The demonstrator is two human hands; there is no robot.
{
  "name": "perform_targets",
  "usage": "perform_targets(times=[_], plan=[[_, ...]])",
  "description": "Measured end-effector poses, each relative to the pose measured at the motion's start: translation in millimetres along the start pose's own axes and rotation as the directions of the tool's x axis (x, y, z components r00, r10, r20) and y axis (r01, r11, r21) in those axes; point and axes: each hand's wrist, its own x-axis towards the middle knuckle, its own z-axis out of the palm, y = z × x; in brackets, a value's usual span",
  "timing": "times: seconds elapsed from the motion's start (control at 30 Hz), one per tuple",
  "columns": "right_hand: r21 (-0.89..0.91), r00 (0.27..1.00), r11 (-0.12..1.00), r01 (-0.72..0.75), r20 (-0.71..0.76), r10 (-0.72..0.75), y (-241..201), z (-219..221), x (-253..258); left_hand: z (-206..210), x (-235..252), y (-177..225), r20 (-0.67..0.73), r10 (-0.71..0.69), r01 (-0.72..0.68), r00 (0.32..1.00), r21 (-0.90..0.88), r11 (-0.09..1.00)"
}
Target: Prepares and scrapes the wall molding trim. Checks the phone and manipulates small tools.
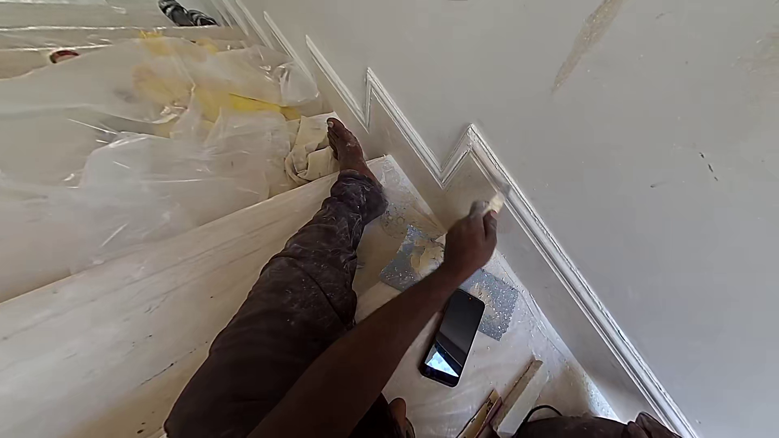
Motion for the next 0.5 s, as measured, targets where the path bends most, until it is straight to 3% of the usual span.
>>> perform_targets(times=[0.13, 0.23, 0.33, 0.4, 0.5], plan=[[0.002, 0.998, 1.0, -0.012, 0.055, 0.012, -16.7, -13.2, 0.0, -17.7, 18.6, -3.9, 0.017, -0.044, 0.044, 0.999, 0.025, 0.999], [0.007, 0.998, 0.998, 0.064, 0.017, -0.064, -12.4, -9.6, -0.2, -9.1, 10.8, -1.8, 0.058, -0.025, 0.02, 0.998, 0.091, 0.996], [0.005, 1.0, 1.0, -0.007, 0.024, 0.007, -16.5, -11.2, -1.6, 11.5, -15.9, 5.7, 0.215, 0.012, -0.053, 0.976, 0.184, 0.982], [-0.001, 1.0, 1.0, 0.028, 0.012, -0.028, -18.9, -12.5, -3.2, 24.8, -33.6, 11.7, 0.313, 0.046, -0.116, 0.949, 0.208, 0.971], [0.019, 0.993, 0.993, 0.118, -0.032, -0.117, -17.0, -12.1, -7.4, 31.5, -37.8, 9.7, 0.249, 0.086, -0.121, 0.965, 0.127, 0.985]])
